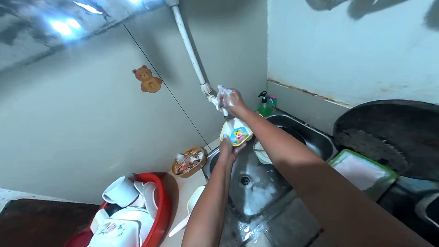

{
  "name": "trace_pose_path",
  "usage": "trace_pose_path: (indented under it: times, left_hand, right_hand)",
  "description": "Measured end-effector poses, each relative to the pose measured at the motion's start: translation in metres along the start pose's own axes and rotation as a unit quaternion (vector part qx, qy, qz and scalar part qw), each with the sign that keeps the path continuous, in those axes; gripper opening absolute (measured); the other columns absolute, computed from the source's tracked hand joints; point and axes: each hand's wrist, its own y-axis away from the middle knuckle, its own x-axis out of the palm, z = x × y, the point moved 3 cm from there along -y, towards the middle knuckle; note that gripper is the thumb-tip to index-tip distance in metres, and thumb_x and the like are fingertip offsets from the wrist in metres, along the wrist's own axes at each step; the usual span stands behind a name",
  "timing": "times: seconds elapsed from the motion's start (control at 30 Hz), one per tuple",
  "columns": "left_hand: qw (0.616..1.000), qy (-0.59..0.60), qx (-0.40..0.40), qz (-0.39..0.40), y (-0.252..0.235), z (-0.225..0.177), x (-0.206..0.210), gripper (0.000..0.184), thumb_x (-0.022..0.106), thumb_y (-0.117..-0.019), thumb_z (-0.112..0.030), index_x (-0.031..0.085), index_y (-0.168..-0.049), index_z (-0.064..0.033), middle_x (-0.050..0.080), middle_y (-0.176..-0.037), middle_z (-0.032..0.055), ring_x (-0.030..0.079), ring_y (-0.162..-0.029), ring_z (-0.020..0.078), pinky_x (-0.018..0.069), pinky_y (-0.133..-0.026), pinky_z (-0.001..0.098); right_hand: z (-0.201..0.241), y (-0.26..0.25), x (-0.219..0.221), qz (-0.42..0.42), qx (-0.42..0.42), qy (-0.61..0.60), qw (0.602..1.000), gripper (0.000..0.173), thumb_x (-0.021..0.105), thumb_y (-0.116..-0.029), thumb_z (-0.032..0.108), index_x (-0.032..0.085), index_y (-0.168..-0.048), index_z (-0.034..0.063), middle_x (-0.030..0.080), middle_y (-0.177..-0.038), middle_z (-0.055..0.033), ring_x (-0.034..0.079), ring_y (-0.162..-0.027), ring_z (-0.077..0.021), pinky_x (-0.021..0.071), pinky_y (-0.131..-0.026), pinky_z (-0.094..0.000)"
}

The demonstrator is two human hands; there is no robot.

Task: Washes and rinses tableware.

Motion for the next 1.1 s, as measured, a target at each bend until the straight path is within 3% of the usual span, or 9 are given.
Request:
trace_pose_path:
  times: [0.2,0.33,0.4,0.53,0.63,0.73,0.8,0.97,1.1]
  left_hand:
    - [0.999,-0.04,0.004,-0.022,-0.014,0.011,-0.006,0.049,0.03,-0.1123,-0.045,0.044,-0.142,-0.0089,0.062,-0.111,0.0173,0.063,-0.083,0.025,0.0548,-0.067,0.0388]
    - [0.999,-0.046,-0.011,-0.015,-0.021,0.033,-0.02,0.042,0.036,-0.111,-0.045,0.051,-0.129,-0.0094,0.061,-0.096,0.0109,0.061,-0.074,0.0188,0.0529,-0.06,0.0335]
    - [0.998,-0.049,-0.018,-0.029,-0.022,0.042,-0.023,0.029,0.043,-0.1098,-0.034,0.055,-0.118,-0.009,0.059,-0.088,0.0082,0.058,-0.067,0.0159,0.0499,-0.055,0.0307]
    - [0.998,-0.047,-0.037,-0.026,-0.024,0.041,-0.03,0.051,0.034,-0.1103,-0.05,0.048,-0.139,-0.0099,0.062,-0.113,0.0154,0.065,-0.09,0.0248,0.0565,-0.072,0.0404]
    - [0.996,-0.093,-0.001,-0.001,-0.037,0.028,-0.041,0.05,0.034,-0.1096,-0.052,0.054,-0.128,-0.0099,0.063,-0.096,0.0094,0.062,-0.077,0.018,0.0539,-0.064,0.0346]
    - [0.986,-0.166,-0.017,0.024,-0.046,0.013,-0.044,0.058,0.034,-0.1089,-0.055,0.054,-0.133,-0.0066,0.065,-0.102,0.0129,0.063,-0.078,0.0198,0.0546,-0.066,0.0366]
    - [0.977,-0.205,-0.031,0.039,-0.05,0.01,-0.034,0.062,0.035,-0.1079,-0.057,0.054,-0.136,-0.0053,0.067,-0.108,0.0159,0.066,-0.084,0.023,0.0566,-0.07,0.0395]
    - [0.956,-0.268,0.091,0.078,-0.062,-0.002,0.013,0.063,0.03,-0.1113,-0.05,0.051,-0.143,-0.0002,0.06,-0.133,0.0224,0.061,-0.118,0.0316,0.0506,-0.1,0.0507]
    - [0.925,-0.327,0.19,0.038,-0.061,-0.021,0.039,0.038,0.05,-0.1095,-0.025,0.06,-0.135,0.0012,0.064,-0.131,0.0199,0.061,-0.119,0.0272,0.0476,-0.104,0.0455]
  right_hand:
    - [-0.098,0.045,0.023,-0.106,0.287,-0.374,0.876,0.039,0.037,-0.1131,0.032,0.056,-0.131,0.002,0.061,-0.102,-0.0098,0.058,-0.08,-0.0157,0.0517,-0.07,-0.0304]
    - [-0.132,0.067,0.049,-0.117,0.363,-0.425,0.821,0.023,0.041,-0.1123,0.023,0.053,-0.122,0.0057,0.056,-0.087,-0.004,0.054,-0.066,-0.0103,0.0471,-0.056,-0.0239]
    - [-0.141,0.067,0.056,-0.125,0.374,-0.319,0.861,0.026,0.044,-0.1121,0.028,0.053,-0.122,0.0064,0.053,-0.087,-0.0035,0.049,-0.065,-0.0095,0.0448,-0.056,-0.0244]
    - [-0.136,0.063,0.047,0.096,0.237,0.108,0.961,0.048,0.037,-0.1128,0.03,0.059,-0.13,-0.0091,0.061,-0.129,-0.032,0.06,-0.122,-0.0427,0.0463,-0.105,-0.0587]
    - [-0.116,0.087,0.03,0.258,0.043,0.363,0.894,0.034,0.048,-0.1072,0.03,0.063,-0.127,0.0072,0.069,-0.118,-0.0191,0.064,-0.115,-0.0377,0.0425,-0.105,-0.0607]
    - [-0.113,0.118,0.004,0.306,-0.034,0.429,0.849,0.035,0.062,-0.0998,0.037,0.071,-0.127,0.0174,0.069,-0.129,-0.0074,0.052,-0.136,-0.0329,0.0121,-0.122,-0.0678]
    - [-0.119,0.131,-0.008,0.263,-0.056,0.443,0.855,0.032,0.07,-0.0934,0.015,0.073,-0.125,0.0181,0.07,-0.131,-0.0059,0.048,-0.141,-0.0371,0.0066,-0.121,-0.0754]
    - [-0.126,0.138,-0.017,0.114,0.062,0.359,0.924,0.031,0.054,-0.1048,0.012,0.067,-0.133,0.0092,0.073,-0.114,-0.0211,0.069,-0.11,-0.0422,0.0467,-0.102,-0.0642]
    - [-0.147,0.12,-0.013,0.027,0.175,0.125,0.976,0.036,0.054,-0.1075,0.021,0.059,-0.137,0.0003,0.069,-0.115,-0.0269,0.067,-0.11,-0.0413,0.0501,-0.098,-0.0611]
